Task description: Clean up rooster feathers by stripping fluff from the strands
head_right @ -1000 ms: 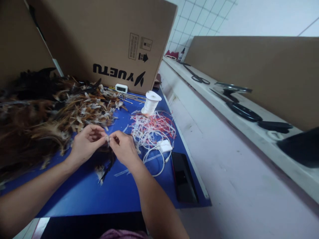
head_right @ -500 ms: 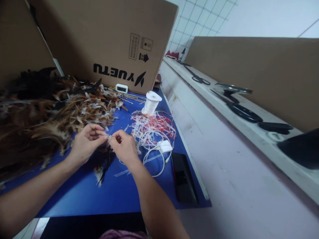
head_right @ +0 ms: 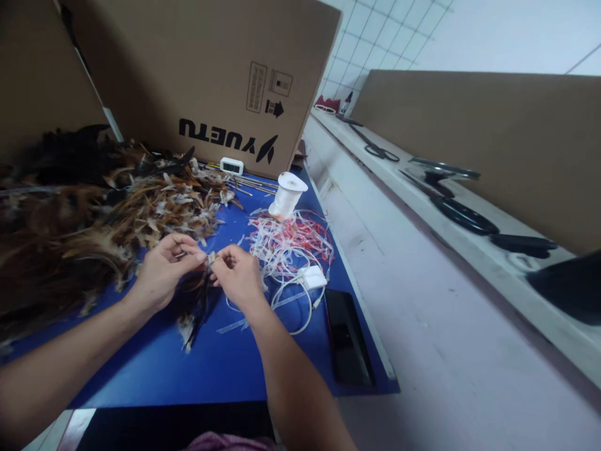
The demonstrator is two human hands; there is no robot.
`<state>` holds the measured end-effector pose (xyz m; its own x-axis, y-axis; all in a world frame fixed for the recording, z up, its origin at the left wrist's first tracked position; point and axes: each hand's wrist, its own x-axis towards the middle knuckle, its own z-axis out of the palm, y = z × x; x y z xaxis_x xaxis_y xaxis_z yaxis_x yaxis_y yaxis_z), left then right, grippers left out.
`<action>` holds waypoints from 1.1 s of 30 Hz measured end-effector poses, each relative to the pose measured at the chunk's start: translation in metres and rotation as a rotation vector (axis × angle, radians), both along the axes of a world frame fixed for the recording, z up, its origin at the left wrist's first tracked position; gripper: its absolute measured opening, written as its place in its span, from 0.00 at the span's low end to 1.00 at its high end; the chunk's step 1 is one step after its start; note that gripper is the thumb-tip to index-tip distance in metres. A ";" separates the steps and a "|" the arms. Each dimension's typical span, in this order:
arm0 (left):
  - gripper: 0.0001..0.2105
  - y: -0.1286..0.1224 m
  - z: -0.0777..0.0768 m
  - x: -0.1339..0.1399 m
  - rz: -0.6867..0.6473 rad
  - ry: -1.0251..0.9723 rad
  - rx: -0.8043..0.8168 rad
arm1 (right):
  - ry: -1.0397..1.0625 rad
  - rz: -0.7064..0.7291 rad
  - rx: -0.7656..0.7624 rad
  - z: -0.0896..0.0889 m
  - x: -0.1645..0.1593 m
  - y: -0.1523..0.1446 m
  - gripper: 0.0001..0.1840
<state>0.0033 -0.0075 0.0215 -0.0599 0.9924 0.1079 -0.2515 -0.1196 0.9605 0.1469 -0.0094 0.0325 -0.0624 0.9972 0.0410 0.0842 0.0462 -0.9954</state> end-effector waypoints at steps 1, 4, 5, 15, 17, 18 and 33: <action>0.16 0.000 0.001 0.000 -0.004 -0.020 -0.010 | 0.004 -0.004 0.001 -0.001 0.000 0.001 0.03; 0.17 0.000 0.002 0.000 -0.006 -0.066 -0.031 | 0.004 -0.019 0.007 -0.003 0.001 0.002 0.02; 0.17 0.000 0.003 0.000 -0.005 -0.075 -0.035 | 0.004 -0.022 0.008 -0.004 0.001 0.002 0.03; 0.17 0.001 0.004 -0.001 -0.013 -0.140 -0.081 | 0.013 -0.053 0.025 0.003 0.003 0.000 0.02; 0.17 0.001 0.004 -0.002 -0.016 -0.153 -0.090 | 0.012 -0.057 0.028 0.005 0.003 -0.001 0.02; 0.17 0.001 0.004 -0.002 -0.017 -0.159 -0.096 | 0.015 -0.058 0.030 0.006 0.003 -0.001 0.02; 0.18 0.003 0.006 -0.001 -0.048 -0.246 -0.213 | 0.114 -0.024 -0.006 0.007 0.002 0.000 0.03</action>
